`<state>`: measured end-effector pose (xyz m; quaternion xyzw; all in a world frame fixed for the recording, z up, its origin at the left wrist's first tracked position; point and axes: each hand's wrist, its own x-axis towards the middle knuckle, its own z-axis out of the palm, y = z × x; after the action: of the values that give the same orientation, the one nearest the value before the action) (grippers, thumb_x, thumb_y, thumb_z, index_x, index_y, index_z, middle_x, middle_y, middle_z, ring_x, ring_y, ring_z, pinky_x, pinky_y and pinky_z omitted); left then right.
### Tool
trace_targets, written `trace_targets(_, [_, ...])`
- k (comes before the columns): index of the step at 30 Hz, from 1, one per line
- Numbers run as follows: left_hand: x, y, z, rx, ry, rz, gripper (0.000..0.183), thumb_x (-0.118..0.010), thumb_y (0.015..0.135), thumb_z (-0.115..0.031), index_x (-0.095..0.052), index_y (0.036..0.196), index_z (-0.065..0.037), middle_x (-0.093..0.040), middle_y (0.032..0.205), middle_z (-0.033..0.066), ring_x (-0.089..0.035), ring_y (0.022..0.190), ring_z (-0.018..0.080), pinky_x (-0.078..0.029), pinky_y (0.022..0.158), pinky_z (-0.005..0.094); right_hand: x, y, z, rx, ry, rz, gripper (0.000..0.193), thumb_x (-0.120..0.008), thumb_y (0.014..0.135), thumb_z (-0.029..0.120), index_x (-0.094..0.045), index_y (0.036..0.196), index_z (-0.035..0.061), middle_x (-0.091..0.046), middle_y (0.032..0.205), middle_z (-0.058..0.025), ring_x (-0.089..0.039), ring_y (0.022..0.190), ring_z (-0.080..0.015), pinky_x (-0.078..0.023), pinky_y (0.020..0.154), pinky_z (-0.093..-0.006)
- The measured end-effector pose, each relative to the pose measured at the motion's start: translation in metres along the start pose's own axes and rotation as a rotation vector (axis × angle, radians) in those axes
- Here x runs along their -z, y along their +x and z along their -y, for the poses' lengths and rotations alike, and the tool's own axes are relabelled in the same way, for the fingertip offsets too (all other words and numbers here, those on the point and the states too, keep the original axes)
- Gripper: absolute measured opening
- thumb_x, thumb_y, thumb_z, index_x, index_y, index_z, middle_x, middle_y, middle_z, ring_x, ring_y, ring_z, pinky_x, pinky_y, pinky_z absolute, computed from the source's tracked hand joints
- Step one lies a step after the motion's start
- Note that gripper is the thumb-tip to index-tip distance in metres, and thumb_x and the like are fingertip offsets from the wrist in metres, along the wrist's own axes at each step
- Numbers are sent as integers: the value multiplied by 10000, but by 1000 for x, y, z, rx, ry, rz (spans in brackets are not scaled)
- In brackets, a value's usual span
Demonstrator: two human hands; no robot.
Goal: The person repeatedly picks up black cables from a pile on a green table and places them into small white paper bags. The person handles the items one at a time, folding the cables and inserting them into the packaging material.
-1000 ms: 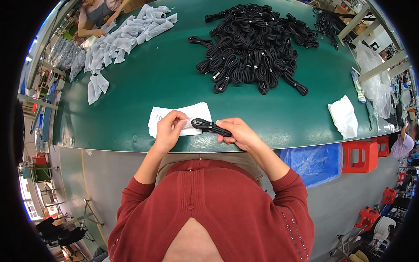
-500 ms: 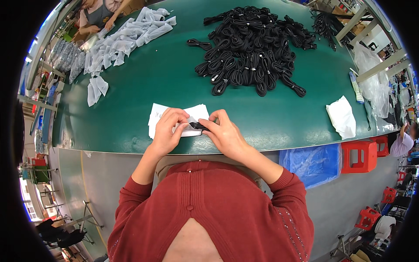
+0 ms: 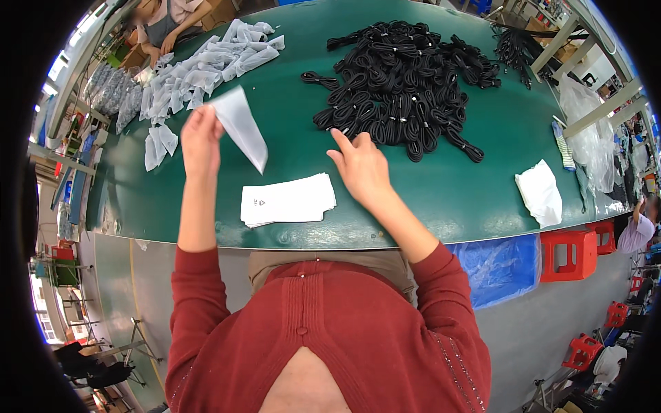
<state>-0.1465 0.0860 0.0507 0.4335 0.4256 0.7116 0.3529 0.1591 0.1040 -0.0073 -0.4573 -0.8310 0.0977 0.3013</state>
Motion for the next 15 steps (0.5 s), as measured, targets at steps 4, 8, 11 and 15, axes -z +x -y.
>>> trace_targets(4, [-24,-5,-17,-386,680,-127,296,-642,912,-95,-586,1187,0,-591,1155,77,-586,833,133,-464,751,256,-13,-6,-23,16,-227,64,406,-731,828,383,-599,1029,56,-552,877,-177,-625,721,-317,-540,601,-405])
trace_targets(8, [-55,-87,5,-156,721,447,299,-774,752,-53,-648,1023,-57,-607,1009,67,-574,804,176,-489,671,283,-15,-15,-44,-35,-94,25,340,-724,826,198,-518,1046,41,-579,905,-199,-638,718,-362,-538,605,-441])
trace_targets(11, [-58,-127,35,-211,827,647,284,-783,750,-133,-645,987,-60,-569,957,93,-574,906,295,-484,791,386,-1,-26,-37,-177,232,15,291,-648,852,93,-499,1091,19,-606,856,-189,-630,721,-376,-517,656,-449])
trace_targets(15, [-62,-142,52,-242,886,615,154,-736,788,-114,-642,887,-44,-573,871,88,-585,862,298,-479,772,401,17,-53,-17,-249,515,77,355,-609,871,65,-520,1210,11,-630,881,-198,-641,768,-355,-513,715,-416])
